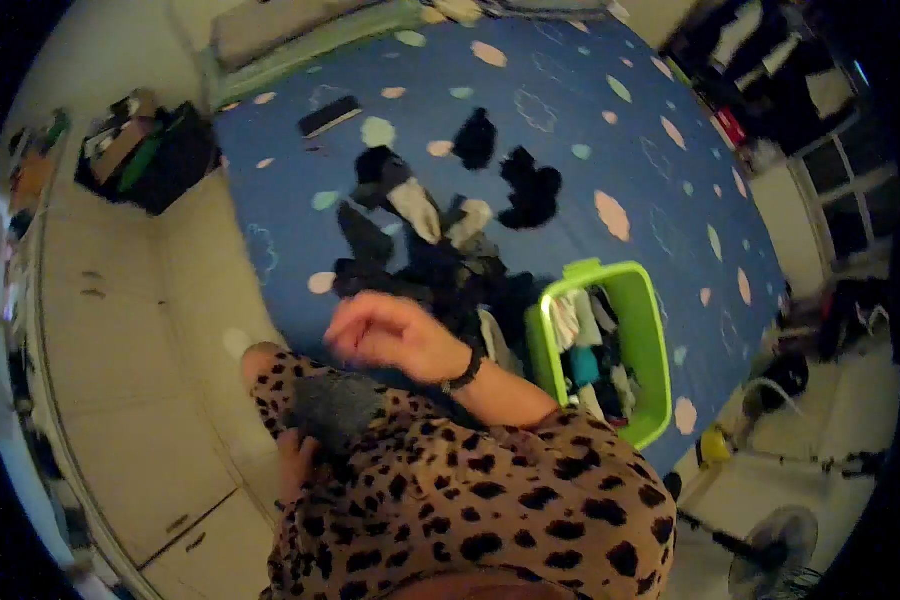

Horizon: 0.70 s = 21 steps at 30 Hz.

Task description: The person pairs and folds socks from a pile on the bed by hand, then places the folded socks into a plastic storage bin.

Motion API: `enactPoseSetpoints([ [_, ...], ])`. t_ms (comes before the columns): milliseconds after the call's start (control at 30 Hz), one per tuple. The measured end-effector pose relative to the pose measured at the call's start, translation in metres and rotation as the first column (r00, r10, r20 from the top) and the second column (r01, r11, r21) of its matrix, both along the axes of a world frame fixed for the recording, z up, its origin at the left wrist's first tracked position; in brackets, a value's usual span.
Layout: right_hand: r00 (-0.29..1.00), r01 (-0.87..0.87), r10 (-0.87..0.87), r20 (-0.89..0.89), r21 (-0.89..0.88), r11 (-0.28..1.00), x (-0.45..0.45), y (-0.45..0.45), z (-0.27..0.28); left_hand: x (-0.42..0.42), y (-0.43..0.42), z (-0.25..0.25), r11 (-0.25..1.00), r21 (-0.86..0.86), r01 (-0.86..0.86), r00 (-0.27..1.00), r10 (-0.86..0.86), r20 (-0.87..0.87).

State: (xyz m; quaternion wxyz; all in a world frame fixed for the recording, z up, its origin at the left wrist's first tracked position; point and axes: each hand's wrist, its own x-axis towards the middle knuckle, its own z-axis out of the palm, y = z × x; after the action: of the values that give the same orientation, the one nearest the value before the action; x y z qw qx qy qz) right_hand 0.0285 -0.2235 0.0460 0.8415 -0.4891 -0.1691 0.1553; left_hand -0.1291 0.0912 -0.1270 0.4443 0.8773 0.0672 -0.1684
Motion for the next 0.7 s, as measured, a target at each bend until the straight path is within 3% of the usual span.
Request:
enactPoseSetpoints([
  [33,0.983,-0.147,0.116,0.144,0.234,0.961,-0.013,-0.002,0.012,0.002,-0.002,0.0,0.984,-0.125,-0.126,0.983,0.107,-0.148],
  [67,0.952,-0.27,0.2,0.232,0.325,0.906,-0.025,-0.002,0.029,0.003,-0.004,-0.001,0.936,-0.213,-0.28,0.932,0.212,-0.295],
  [100,0.92,-0.353,0.244,0.309,0.378,0.856,-0.035,-0.003,0.043,0.008,-0.007,0.007,0.939,-0.205,-0.274,0.933,0.208,-0.295],
  [133,0.894,-0.411,0.276,0.354,0.401,0.818,-0.041,-0.002,0.053,0.013,-0.022,0.034,0.994,-0.111,-0.015,0.997,0.006,-0.076],
  [167,0.878,-0.443,0.294,0.376,0.409,0.798,-0.044,-0.001,0.058,0.016,-0.034,0.06,0.976,0.102,0.195,0.964,-0.21,0.166],
  [200,0.868,-0.46,0.302,0.393,0.411,0.787,-0.045,-0.001,0.061,0.02,-0.048,0.087,0.909,0.324,0.264,0.849,-0.378,0.368],
  [367,0.847,-0.497,0.327,0.419,0.406,0.767,-0.047,0.002,0.067,0.025,-0.047,0.082,0.914,0.356,0.195,0.93,-0.287,0.23],
  [433,0.843,-0.503,0.333,0.423,0.399,0.766,-0.049,0.003,0.069,0.019,-0.044,0.067,0.922,0.358,0.146,0.928,-0.253,0.274],
  [600,0.828,-0.522,0.343,0.444,0.384,0.761,-0.05,0.005,0.07,0.026,-0.054,0.084,0.937,0.336,0.093,0.905,-0.22,0.364],
  [700,0.816,-0.533,0.347,0.463,0.369,0.761,-0.05,0.007,0.073,0.033,-0.063,0.101,0.954,0.269,0.134,0.936,-0.211,0.281],
])
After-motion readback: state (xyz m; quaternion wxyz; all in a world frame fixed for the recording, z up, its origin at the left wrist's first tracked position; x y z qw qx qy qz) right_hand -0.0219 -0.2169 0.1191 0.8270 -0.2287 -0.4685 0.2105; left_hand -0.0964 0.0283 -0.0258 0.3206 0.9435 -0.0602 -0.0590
